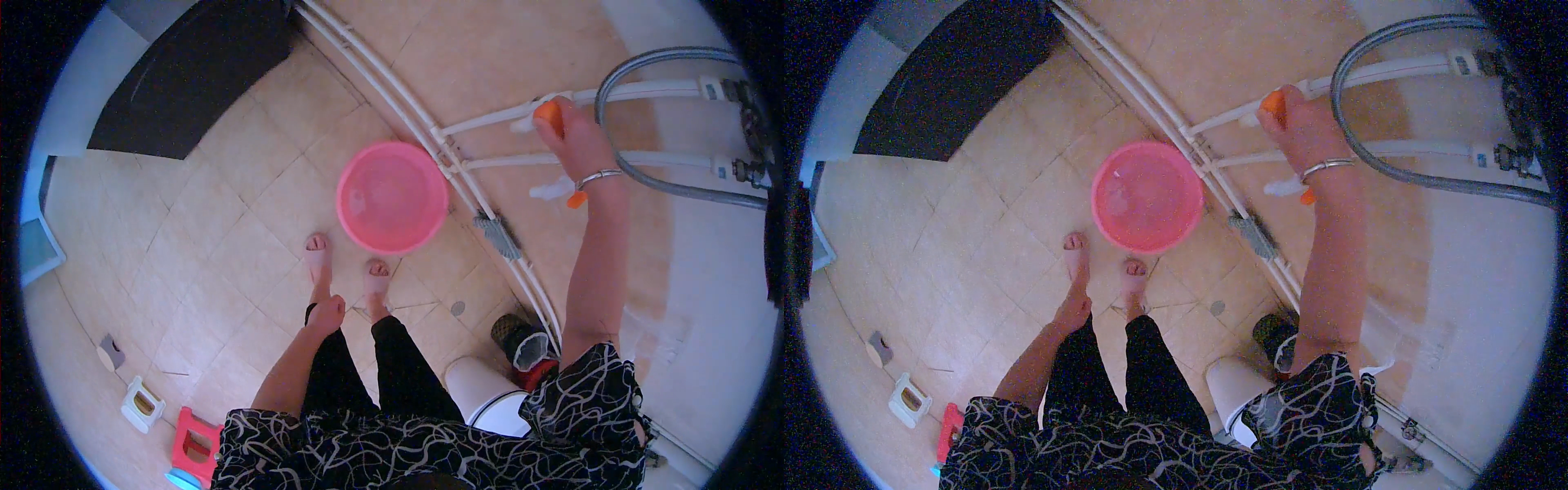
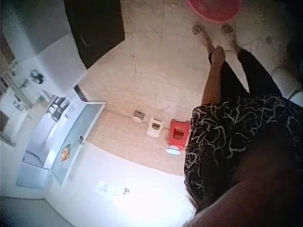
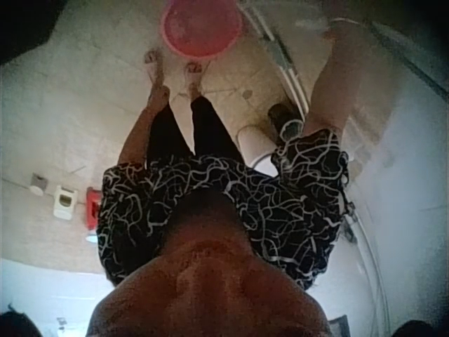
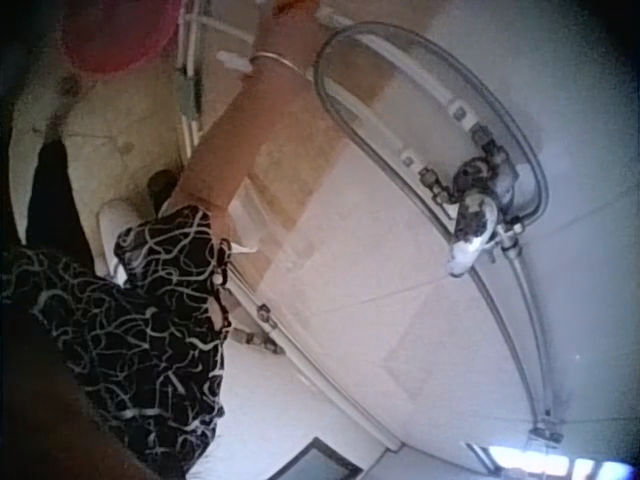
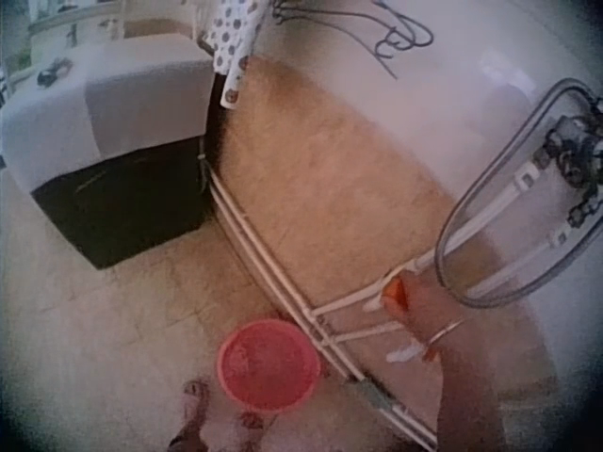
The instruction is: The person wipes the exterior surfaces of a water dispenser with a cloth, then walks to a bathroom where they use the cloth to wipe the tank and lid of a toilet.
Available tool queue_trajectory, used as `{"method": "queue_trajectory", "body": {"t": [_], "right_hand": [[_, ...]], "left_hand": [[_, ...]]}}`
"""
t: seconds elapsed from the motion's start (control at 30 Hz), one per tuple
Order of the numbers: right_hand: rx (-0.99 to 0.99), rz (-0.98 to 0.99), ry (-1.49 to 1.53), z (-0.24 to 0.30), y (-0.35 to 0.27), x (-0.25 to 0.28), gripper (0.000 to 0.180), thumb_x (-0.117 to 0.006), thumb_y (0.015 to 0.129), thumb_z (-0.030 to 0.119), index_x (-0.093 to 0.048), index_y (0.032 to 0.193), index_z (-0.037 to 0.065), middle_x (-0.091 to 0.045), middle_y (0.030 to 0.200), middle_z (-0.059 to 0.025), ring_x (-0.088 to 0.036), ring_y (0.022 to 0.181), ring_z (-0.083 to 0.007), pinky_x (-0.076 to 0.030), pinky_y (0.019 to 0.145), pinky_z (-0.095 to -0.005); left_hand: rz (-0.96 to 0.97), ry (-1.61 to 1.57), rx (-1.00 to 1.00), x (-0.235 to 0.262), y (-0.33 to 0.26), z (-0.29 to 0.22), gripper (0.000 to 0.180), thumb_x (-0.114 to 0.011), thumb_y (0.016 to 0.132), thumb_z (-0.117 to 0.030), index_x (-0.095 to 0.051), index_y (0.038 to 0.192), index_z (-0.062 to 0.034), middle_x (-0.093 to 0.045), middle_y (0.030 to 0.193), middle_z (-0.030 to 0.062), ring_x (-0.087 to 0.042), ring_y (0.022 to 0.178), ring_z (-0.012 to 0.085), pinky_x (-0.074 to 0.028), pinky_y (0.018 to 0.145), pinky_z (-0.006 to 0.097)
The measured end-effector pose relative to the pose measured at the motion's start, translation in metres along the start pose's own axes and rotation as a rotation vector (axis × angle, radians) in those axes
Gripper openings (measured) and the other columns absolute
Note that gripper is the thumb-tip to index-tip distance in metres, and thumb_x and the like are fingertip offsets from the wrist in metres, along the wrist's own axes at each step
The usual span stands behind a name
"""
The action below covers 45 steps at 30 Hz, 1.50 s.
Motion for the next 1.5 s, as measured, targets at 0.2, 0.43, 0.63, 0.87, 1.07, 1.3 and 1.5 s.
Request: {"method": "queue_trajectory", "body": {"t": [0.2,0.43,0.63,0.87,1.07,1.3,1.5], "right_hand": [[-0.083,0.142,0.001,0.003,-0.003,0.007,0.038,-0.051,0.077,0.029,-0.044,0.105,0.005,-0.054,0.083,-0.0210,-0.053,0.077,-0.0346,-0.042,0.067,-0.0387],[-0.114,0.184,0.025,-0.001,-0.001,-0.001,0.038,-0.051,0.077,0.027,-0.043,0.107,0.004,-0.054,0.085,-0.0217,-0.053,0.079,-0.0347,-0.042,0.069,-0.0387],[-0.419,-0.079,0.572,0.027,-0.055,-0.010,0.027,-0.047,0.081,0.022,-0.046,0.097,0.001,-0.056,0.077,-0.0146,-0.056,0.065,-0.0242,-0.046,0.058,-0.0343],[-0.878,-0.130,2.285,0.036,-0.025,-0.170,0.019,-0.047,0.083,0.020,-0.051,0.086,0.002,-0.056,0.074,-0.0057,-0.054,0.071,-0.0166,-0.048,0.064,-0.0279],[-0.282,0.131,2.887,0.006,0.029,-0.195,0.035,-0.042,0.083,0.038,-0.050,0.067,0.007,-0.048,0.059,-0.0020,-0.049,0.056,-0.0094,-0.042,0.049,-0.0211],[-0.842,-0.243,2.257,0.033,0.019,-0.173,0.034,-0.050,0.079,0.038,-0.042,0.056,0.014,-0.042,0.050,0.0038,-0.040,0.045,-0.0076,-0.033,0.039,-0.0219],[-0.573,-0.245,2.315,0.031,-0.012,-0.168,0.023,-0.044,0.084,0.028,-0.049,0.092,0.007,-0.051,0.085,-0.0014,-0.049,0.078,-0.0109,-0.042,0.068,-0.0239]], "left_hand": [[0.076,0.010,-0.091,0.030,0.049,-0.047,0.016,-0.045,0.078,-0.016,-0.050,0.081,-0.0005,-0.052,0.086,0.0215,-0.051,0.071,0.0391,-0.042,0.060,0.042],[-0.012,-0.001,-0.155,0.073,0.121,-0.131,0.015,-0.045,0.076,-0.014,-0.053,0.082,-0.0025,-0.055,0.075,0.0194,-0.053,0.071,0.0336,-0.042,0.064,0.040],[0.030,-0.364,-0.113,0.113,0.173,-0.200,0.031,-0.048,0.081,-0.024,-0.050,0.102,-0.0020,-0.056,0.095,0.0086,-0.052,0.089,0.0192,-0.042,0.075,0.029],[0.050,-0.988,-0.131,0.142,0.220,-0.295,0.038,-0.037,0.084,-0.034,-0.051,0.103,-0.0038,-0.055,0.094,0.0065,-0.052,0.085,0.0162,-0.039,0.074,0.029],[0.198,-1.404,-0.031,0.119,0.259,-0.326,0.038,-0.034,0.086,-0.031,-0.052,0.098,0.0003,-0.056,0.076,0.0075,-0.054,0.067,0.0142,-0.044,0.060,0.028],[-0.261,-0.170,-0.239,0.099,0.269,-0.318,0.032,-0.039,0.082,-0.027,-0.055,0.072,0.0002,-0.053,0.062,0.0103,-0.055,0.057,0.0194,-0.045,0.050,0.030],[0.149,-1.279,-0.151,0.099,0.258,-0.336,0.024,-0.044,0.080,-0.022,-0.048,0.067,-0.0022,-0.052,0.062,0.0057,-0.050,0.058,0.0152,-0.041,0.052,0.028]]}}
Point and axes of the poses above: each hand's wrist, its own y-axis towards the middle knuckle, its own x-axis out of the back of the hand, z = x × y, the point moved 2 cm from there along y, towards the middle knuckle
